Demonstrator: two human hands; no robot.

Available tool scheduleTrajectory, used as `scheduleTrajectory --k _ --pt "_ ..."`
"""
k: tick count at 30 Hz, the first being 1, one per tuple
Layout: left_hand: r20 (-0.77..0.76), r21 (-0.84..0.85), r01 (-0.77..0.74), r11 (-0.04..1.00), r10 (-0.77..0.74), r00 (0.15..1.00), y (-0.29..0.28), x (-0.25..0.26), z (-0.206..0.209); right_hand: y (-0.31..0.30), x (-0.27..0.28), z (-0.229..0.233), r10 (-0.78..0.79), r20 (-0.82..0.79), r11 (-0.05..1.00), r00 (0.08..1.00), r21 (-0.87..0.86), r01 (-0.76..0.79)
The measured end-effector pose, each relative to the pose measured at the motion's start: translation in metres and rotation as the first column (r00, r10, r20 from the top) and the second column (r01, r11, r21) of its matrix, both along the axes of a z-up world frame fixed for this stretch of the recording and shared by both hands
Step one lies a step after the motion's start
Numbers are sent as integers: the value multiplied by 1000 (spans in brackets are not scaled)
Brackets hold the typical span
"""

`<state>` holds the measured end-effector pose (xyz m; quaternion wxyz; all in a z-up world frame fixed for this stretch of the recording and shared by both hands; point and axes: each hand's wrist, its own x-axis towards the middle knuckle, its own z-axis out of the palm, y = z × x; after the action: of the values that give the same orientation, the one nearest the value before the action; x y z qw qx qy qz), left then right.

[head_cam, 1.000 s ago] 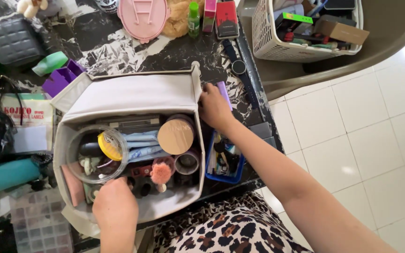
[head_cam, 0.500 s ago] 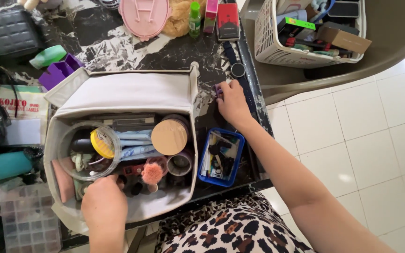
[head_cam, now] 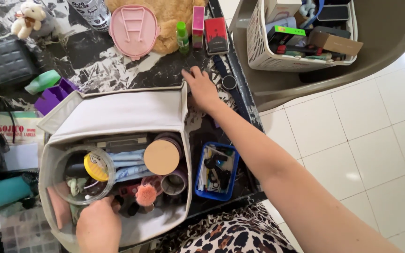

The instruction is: The person sorts and packs various small items into a white fabric bag on a cluttered table. They place a red box, a blue packet, a pink makeup brush, a black power bank, a green wallet, and a small cardboard box into the bag, then close the bag's flap.

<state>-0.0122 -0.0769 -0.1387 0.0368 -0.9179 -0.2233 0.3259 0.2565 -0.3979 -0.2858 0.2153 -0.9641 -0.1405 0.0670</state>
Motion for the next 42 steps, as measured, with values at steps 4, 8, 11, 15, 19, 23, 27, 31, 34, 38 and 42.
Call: scheduleTrajectory --k 4,8,11,15,19,23,27,31,34,38,42 --pt "-3 -29 2 1000 -2 1000 4 -1 -5 1 1 -9 -54 9 989 998 136 53" --pt "17 -4 54 999 -54 998 6 -5 -11 -7 7 -26 -104 15 953 994 286 95" --pt "-2 -27 35 999 -35 999 7 -3 -9 -2 9 -12 -167 -135 948 977 248 197" --pt "26 -25 64 998 -64 998 3 -1 5 -3 27 -47 -202 -150 955 968 189 228" --pt "-150 -82 71 994 -83 985 -10 22 57 -16 12 27 -273 -271 941 923 125 315" --pt "560 -453 339 825 -32 828 -55 53 135 -23 -35 167 -197 -392 744 899 537 397" --pt "37 -992 -45 121 603 797 -135 105 153 -17 -63 243 209 -324 564 923 811 158" --pt "-695 -615 -125 -779 460 552 -165 145 75 3 -80 298 260 -268 545 928 834 89" --pt "-815 -395 -73 -916 312 488 -176 157 74 -8 -84 305 152 -101 676 983 737 -29" --pt "-829 -390 -3 -921 350 437 -166 156 93 -48 -59 249 -21 -53 844 998 535 46" --pt "-836 -405 -3 -914 369 406 -150 165 81 -36 -36 135 129 -314 979 941 192 -70"
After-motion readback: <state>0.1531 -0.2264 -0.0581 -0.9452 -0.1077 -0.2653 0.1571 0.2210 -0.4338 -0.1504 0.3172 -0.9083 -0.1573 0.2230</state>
